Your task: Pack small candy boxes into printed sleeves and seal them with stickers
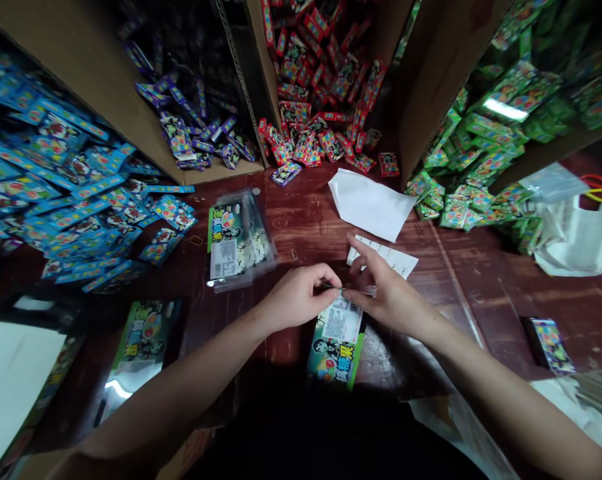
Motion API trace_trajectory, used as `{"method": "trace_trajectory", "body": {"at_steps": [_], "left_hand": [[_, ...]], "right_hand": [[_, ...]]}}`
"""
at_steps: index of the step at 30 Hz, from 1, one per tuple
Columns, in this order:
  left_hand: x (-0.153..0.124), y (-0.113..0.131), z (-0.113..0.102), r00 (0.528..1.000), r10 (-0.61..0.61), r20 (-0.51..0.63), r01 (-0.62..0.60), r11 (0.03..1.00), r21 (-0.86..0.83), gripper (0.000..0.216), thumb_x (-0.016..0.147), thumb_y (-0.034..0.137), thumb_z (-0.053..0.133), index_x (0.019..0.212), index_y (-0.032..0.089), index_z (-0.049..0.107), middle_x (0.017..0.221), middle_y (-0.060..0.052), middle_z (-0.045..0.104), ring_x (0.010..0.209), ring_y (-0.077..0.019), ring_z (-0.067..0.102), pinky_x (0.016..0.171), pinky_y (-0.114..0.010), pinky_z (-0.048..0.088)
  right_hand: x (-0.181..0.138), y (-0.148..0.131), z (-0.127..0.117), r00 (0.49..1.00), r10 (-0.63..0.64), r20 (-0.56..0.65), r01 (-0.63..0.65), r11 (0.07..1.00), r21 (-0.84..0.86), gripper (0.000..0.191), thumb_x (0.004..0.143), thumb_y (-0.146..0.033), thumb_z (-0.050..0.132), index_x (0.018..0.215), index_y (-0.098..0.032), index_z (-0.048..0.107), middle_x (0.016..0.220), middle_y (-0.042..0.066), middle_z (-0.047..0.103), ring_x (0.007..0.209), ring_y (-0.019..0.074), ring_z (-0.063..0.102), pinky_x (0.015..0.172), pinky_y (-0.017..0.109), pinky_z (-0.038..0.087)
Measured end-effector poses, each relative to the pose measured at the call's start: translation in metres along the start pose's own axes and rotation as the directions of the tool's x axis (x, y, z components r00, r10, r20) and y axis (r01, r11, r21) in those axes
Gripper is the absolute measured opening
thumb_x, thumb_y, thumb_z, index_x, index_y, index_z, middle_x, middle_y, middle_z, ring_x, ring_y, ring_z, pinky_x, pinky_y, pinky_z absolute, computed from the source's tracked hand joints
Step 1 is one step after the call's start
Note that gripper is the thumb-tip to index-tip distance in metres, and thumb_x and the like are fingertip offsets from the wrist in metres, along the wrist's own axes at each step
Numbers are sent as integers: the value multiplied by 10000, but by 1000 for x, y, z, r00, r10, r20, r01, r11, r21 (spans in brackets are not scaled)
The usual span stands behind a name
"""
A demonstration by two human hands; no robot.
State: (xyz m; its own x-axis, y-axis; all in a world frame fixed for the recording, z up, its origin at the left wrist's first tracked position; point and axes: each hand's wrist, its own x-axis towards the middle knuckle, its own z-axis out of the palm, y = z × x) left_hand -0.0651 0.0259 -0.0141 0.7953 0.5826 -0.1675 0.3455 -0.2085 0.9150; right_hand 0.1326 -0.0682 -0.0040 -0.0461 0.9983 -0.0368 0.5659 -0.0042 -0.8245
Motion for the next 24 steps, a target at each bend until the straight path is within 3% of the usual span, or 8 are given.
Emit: {"method": "trace_trajectory", "body": {"at_steps": [3, 5, 10, 15, 17, 20, 22, 24], "left_hand": [[-1, -2, 0, 1000, 10, -14, -11, 998, -60, 120, 881, 259, 636, 966, 177, 654, 882, -32, 711, 763, -150, 650, 696, -277, 514], [-1, -4, 1, 1000, 9, -18, -11, 996, -93, 123, 873, 255, 644, 966, 175, 642, 890, -32, 703, 761, -145, 643, 697, -276, 514], [-2, -8, 8, 999, 38, -10, -40, 965, -261, 132, 846, 222, 657, 955, 163, 611, 922, -29, 665, 852, -141, 643, 796, -289, 526], [-8, -14, -14, 1000, 16, -11, -19, 959, -282, 405, 756, 220, 770, 1130, 181, 621, 976, -31, 645, 898, -153, 629, 823, -311, 540], [-17, -16, -32, 988, -66, -139, 24, 959, -283, 508, 784, 256, 761, 1264, 216, 601, 1041, -42, 654, 939, -167, 640, 839, -329, 549], [-38, -19, -41, 892, -222, -393, 2, 872, -489, 604, 841, 318, 722, 1402, 300, 498, 1287, -60, 617, 1096, -214, 642, 887, -377, 570], [-56, -23, -25, 840, -289, -458, -69, 782, -620, 651, 870, 329, 691, 1449, 376, 397, 1391, -40, 575, 1158, -233, 637, 888, -402, 585], [-72, -29, 2, 827, -314, -466, -87, 748, -658, 654, 888, 329, 667, 1445, 417, 336, 1372, -23, 597, 1150, -231, 651, 884, -413, 592]], "right_hand": [[-14, 0, 9, 975, -188, -122, 155, 958, -242, 785, 956, -235, 598, 1602, -374, 174, 1079, 62, 682, 945, 259, 562, 910, 496, 433], [-21, 3, 18, 965, -218, -148, 166, 939, -301, 786, 985, -223, 551, 1606, -408, 105, 1039, 41, 715, 913, 268, 560, 906, 515, 404], [-20, 7, 32, 984, -109, -138, 85, 981, -172, 881, 989, -237, 536, 1607, -368, -78, 1114, 39, 703, 1005, 287, 562, 949, 524, 414], [-19, -1, 20, 986, -141, -89, 126, 980, -156, 798, 999, -276, 518, 1614, -393, 24, 1308, 72, 650, 1177, 325, 532, 1034, 609, 395], [-27, -1, 16, 961, -121, -248, 110, 992, -59, 771, 995, -295, 533, 1611, -395, 81, 1449, 86, 544, 1331, 324, 465, 1103, 619, 361], [-41, 4, 22, 861, 60, -505, 74, 967, 242, 812, 972, -341, 586, 1601, -396, 77, 1554, 112, 381, 1386, 289, 454, 1120, 557, 410], [-46, 6, 35, 829, 202, -522, 49, 903, 426, 869, 942, -381, 634, 1591, -407, 58, 1536, 127, 366, 1299, 264, 543, 1060, 511, 493], [-45, 6, 46, 798, 284, -532, 37, 857, 514, 891, 918, -403, 663, 1579, -404, 66, 1445, 131, 442, 1169, 234, 615, 974, 464, 561]]}}
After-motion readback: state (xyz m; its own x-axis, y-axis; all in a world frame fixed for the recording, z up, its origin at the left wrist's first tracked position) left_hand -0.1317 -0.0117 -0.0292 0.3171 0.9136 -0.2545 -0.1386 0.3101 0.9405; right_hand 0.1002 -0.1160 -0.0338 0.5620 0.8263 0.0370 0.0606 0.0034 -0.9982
